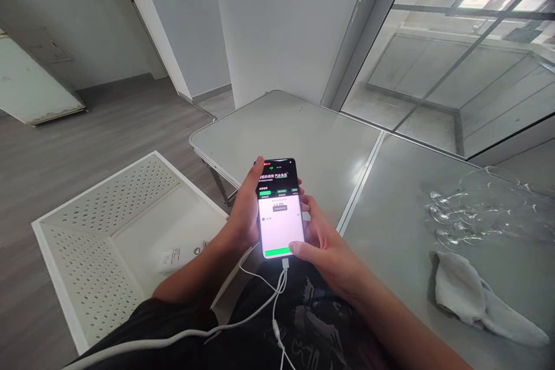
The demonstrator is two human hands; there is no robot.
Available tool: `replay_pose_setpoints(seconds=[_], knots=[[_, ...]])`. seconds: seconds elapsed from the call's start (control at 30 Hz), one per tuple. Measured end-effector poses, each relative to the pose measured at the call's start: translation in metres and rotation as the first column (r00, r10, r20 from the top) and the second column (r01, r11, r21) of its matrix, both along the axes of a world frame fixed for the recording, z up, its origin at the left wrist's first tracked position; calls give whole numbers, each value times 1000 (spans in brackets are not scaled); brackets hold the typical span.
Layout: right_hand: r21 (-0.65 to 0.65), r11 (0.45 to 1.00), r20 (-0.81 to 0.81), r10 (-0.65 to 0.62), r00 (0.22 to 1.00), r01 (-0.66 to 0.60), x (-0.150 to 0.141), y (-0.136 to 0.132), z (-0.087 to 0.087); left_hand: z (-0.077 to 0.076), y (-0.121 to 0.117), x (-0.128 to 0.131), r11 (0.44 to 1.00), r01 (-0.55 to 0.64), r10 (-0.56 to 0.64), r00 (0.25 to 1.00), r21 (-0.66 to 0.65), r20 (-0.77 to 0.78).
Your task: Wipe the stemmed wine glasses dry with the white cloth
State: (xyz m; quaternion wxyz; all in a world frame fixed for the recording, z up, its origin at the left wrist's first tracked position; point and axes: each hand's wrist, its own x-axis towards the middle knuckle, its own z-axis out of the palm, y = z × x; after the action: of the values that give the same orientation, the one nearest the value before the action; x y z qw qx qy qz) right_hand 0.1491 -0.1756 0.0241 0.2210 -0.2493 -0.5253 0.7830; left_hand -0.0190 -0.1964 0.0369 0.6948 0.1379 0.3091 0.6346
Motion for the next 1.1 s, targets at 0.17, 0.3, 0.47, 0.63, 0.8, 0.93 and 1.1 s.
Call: replay_pose_setpoints(seconds=[0.17, 0.3, 0.47, 0.63, 0.8, 0.93, 1.1], knots=[[14, 1000, 26, 27, 999, -27, 2, 2, -4, -2, 1, 0, 1000, -3, 3, 1000, 27, 1], [25, 999, 27, 41, 999, -42, 1, 2, -6, -3, 1, -1, 999, 13, -12, 1000, 42, -5], [-38, 998, -41, 56, 998, -58, -1, 1, -6, 0, 0, -1, 999, 9, -10, 999, -33, -37], [-36, 997, -55, 63, 996, -65, 0, 3, -10, -1, 1, 0, 999, 8, -9, 999, -40, -36], [-26, 998, -57, 59, 997, -61, 0, 4, -11, -2, 1, 1, 999, -11, 9, 999, -47, -49], [-35, 998, -63, 58, 996, -60, -1, 3, -10, -2, 1, 2, 998, -15, 12, 998, -60, -60], [-17, 998, -59, 54, 997, -55, -1, 3, -11, -5, 1, 2, 999, -28, 25, 997, -38, -69]])
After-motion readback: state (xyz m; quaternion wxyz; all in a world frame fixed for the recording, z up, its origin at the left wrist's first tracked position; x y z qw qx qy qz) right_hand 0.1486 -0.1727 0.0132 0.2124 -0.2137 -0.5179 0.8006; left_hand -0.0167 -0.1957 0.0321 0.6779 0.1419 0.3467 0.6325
